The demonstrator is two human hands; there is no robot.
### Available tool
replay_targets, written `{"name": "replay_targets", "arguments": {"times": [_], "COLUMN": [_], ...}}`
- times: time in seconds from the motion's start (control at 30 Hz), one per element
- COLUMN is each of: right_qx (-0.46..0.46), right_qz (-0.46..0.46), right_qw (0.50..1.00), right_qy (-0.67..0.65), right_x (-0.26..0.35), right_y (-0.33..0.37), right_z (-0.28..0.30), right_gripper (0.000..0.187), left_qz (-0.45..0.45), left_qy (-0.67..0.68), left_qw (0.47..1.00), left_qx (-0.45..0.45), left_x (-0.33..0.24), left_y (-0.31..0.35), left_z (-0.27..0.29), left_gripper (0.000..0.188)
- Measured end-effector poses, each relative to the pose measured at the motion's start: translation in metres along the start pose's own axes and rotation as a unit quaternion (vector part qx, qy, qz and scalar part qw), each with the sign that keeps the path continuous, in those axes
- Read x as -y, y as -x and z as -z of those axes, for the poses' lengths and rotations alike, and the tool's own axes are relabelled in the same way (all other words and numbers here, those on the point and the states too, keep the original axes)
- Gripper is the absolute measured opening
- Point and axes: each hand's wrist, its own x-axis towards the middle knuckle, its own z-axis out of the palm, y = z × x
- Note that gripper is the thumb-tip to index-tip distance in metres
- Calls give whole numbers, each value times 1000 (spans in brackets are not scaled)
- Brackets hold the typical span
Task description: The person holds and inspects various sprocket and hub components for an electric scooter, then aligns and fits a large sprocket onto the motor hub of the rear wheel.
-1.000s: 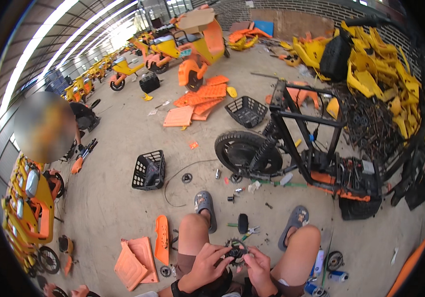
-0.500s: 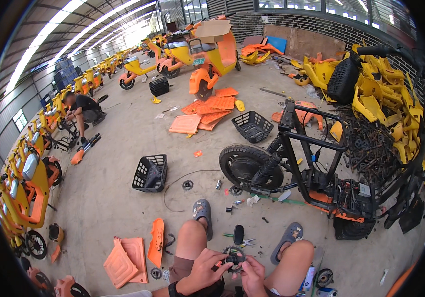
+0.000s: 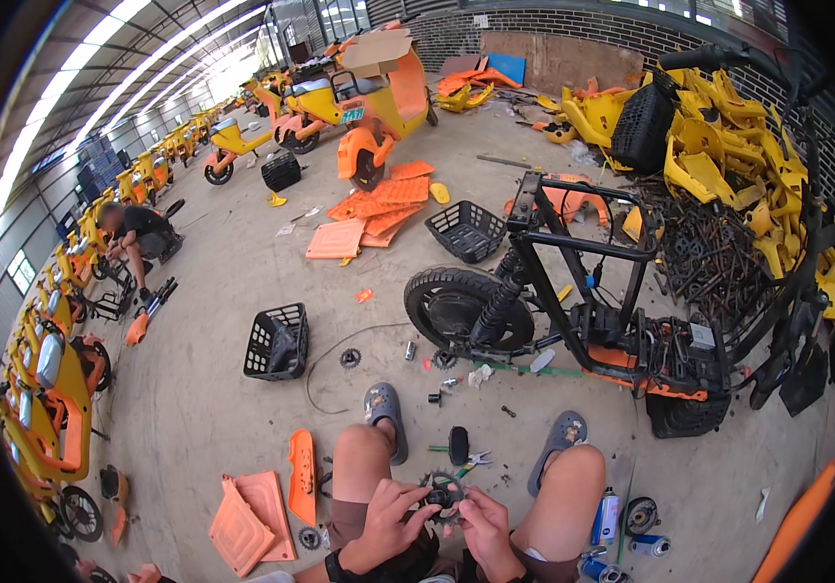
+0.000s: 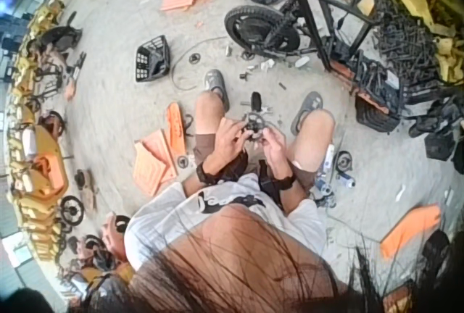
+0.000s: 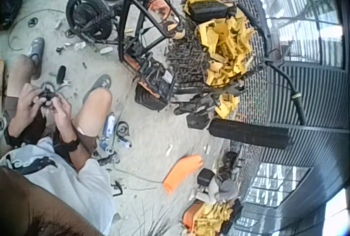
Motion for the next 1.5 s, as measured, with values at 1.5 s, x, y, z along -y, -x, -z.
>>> {"name": "replay_targets", "arguments": {"times": [1.5], "right_qx": [-56], "right_qz": [-8], "right_qw": [998], "right_qy": [-25], "right_x": [-5], "right_y": [-3], "right_z": [1], "right_gripper": [28], "left_qz": [-18], "left_qy": [41], "left_qw": [998], "left_qx": [-36], "left_x": [14], "left_y": [-2], "left_z": [-13], "left_gripper": [31]}}
